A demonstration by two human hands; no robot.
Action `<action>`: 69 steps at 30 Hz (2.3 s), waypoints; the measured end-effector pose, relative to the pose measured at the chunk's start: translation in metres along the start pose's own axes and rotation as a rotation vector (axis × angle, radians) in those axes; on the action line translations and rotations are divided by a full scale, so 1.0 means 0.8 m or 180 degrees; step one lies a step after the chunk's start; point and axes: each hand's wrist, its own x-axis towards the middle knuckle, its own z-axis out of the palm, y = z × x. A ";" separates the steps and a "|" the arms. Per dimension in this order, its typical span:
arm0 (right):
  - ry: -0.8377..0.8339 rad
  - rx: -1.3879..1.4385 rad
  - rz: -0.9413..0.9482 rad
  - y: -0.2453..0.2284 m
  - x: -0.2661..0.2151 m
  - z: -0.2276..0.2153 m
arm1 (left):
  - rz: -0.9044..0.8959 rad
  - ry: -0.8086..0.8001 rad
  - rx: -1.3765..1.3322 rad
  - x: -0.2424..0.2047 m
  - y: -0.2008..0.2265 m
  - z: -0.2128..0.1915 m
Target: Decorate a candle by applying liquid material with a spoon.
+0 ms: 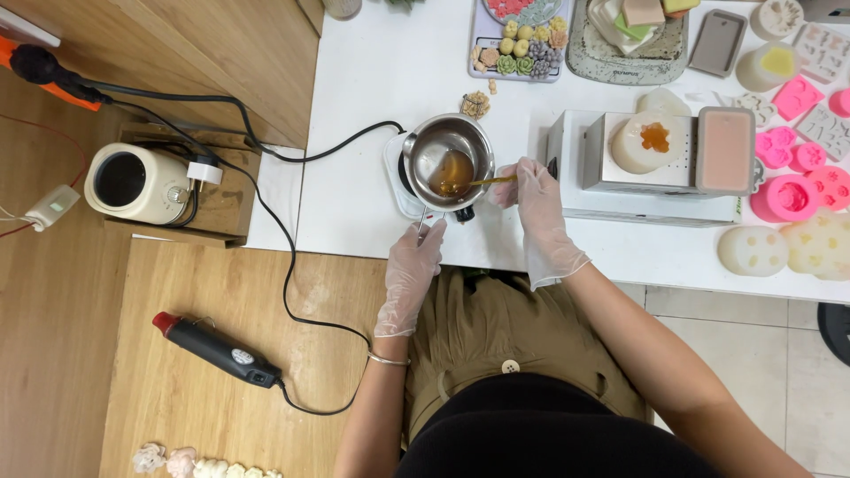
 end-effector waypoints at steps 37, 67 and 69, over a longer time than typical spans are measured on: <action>0.0569 0.0991 -0.1138 -0.129 -0.062 -0.153 | 0.0058 -0.0011 -0.0112 0.005 -0.001 0.003; 0.1312 -0.1360 -0.2033 -0.138 -0.081 -0.195 | 0.0038 -0.0035 -0.0240 0.008 -0.009 0.005; 0.1111 -0.1985 -0.2342 -0.145 -0.088 -0.189 | 0.0090 -0.0049 -0.0270 0.009 -0.011 0.005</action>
